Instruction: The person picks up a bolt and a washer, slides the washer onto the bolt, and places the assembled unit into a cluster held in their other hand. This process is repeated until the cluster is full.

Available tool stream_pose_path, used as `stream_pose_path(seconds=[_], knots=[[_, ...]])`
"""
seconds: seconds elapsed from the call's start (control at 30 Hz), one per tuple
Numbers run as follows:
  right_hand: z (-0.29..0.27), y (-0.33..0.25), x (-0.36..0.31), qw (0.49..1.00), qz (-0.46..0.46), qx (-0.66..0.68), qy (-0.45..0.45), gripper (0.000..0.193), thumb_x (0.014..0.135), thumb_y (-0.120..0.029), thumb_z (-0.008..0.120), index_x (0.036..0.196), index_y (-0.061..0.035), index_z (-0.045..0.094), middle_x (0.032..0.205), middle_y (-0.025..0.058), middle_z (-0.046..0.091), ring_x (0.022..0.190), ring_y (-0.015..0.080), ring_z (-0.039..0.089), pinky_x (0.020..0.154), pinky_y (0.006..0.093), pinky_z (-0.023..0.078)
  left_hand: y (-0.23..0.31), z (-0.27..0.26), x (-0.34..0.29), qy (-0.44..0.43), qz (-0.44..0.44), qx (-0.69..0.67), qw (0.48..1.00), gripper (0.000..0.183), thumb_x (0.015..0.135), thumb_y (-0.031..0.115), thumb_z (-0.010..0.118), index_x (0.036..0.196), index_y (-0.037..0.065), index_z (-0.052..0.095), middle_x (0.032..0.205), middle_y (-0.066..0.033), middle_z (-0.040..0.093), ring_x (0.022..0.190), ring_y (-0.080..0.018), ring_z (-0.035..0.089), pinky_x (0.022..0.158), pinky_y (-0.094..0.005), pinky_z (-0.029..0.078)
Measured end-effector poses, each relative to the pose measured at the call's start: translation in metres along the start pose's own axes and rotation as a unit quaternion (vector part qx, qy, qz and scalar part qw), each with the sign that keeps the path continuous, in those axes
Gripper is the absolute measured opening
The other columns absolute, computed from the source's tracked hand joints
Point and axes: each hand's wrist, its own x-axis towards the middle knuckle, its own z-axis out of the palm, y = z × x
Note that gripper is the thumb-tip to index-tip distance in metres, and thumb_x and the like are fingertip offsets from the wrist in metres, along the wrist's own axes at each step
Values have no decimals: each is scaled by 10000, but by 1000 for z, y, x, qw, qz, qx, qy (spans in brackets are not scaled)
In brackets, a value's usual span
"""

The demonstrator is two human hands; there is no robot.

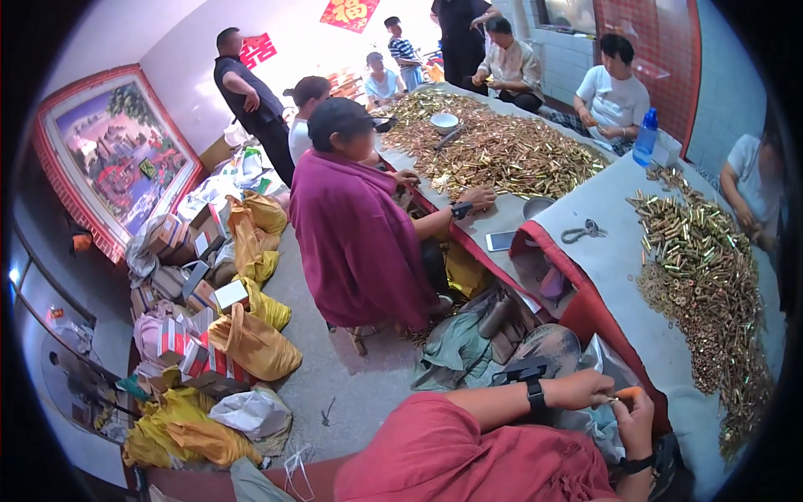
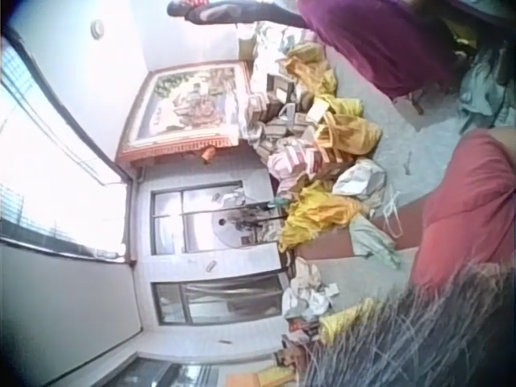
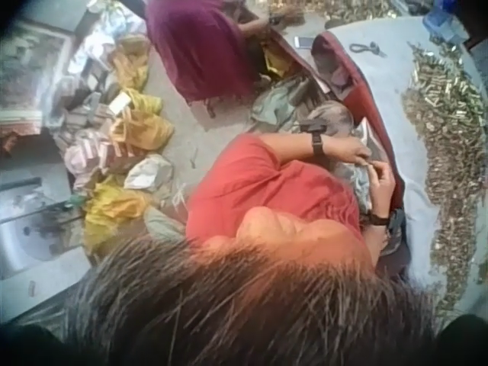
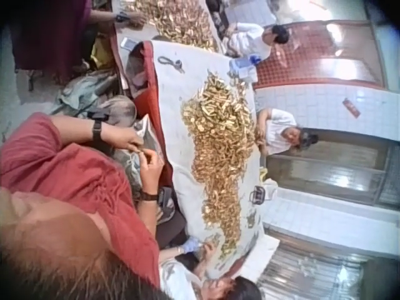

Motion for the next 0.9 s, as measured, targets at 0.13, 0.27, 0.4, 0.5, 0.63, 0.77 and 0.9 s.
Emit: stream_pose_path(seconds=[0.13, 0.27, 0.4, 0.5, 0.63, 0.77, 0.9], knots=[[14, 18, -18, 997, -27, -68, 2, 127, 818, -84, 679, 841, 2, 589, 729, 103, 593, 652, 210, 574, 603, 335, 443, 12, 5, -24, 20, 16, -2, 1000, 146, 901, 124, 633, 893, 1, 556, 742, -171, 615, 675, -329, 610, 612, -407, 450], [21, 3, -30, 998, -4, -69, -2, 135, 849, -100, 674, 848, -2, 580, 735, 100, 594, 648, 204, 573, 594, 335, 440, 18, 8, -38, 27, 7, 51, 998, 147, 889, 136, 632, 892, 7, 562, 750, -197, 616, 697, -388, 599, 613, -427, 447], [32, -1, -39, 1000, 18, 1, 19, 120, 850, -75, 678, 862, -5, 582, 756, 90, 609, 673, 195, 591, 615, 329, 458, 22, 10, -46, 50, 18, 53, 997, 118, 879, 123, 619, 896, 16, 575, 756, -198, 621, 713, -397, 607, 616, -439, 450], [33, 2, -46, 999, -6, 5, 38, 110, 833, -42, 683, 873, -6, 587, 777, 81, 623, 700, 183, 600, 641, 320, 471, 24, 12, -50, 36, -14, 56, 998, 104, 868, 115, 616, 893, 21, 580, 760, -191, 627, 722, -394, 614, 624, -444, 456], [32, 9, -53, 999, -3, -45, 29, 108, 834, -58, 669, 862, 3, 585, 758, 114, 623, 689, 234, 598, 633, 354, 461, 29, 17, -57, 54, 25, 88, 994, 108, 855, 124, 622, 891, 32, 578, 765, -190, 627, 740, -400, 619, 632, -456, 463], [28, 2, -63, 994, -25, -102, 43, 100, 864, -75, 614, 834, 7, 565, 722, 168, 600, 665, 312, 591, 613, 405, 447, 34, 27, -53, 43, 37, 174, 983, 100, 856, 125, 613, 881, 38, 572, 778, -184, 620, 747, -396, 620, 633, -474, 459], [27, -15, -72, 986, -58, -131, 83, 112, 878, -108, 612, 847, -5, 580, 756, 178, 606, 694, 347, 601, 621, 416, 462, 36, 29, -53, 39, 73, 139, 987, 79, 866, 115, 565, 890, 40, 572, 819, -188, 620, 764, -401, 610, 633, -466, 458]])
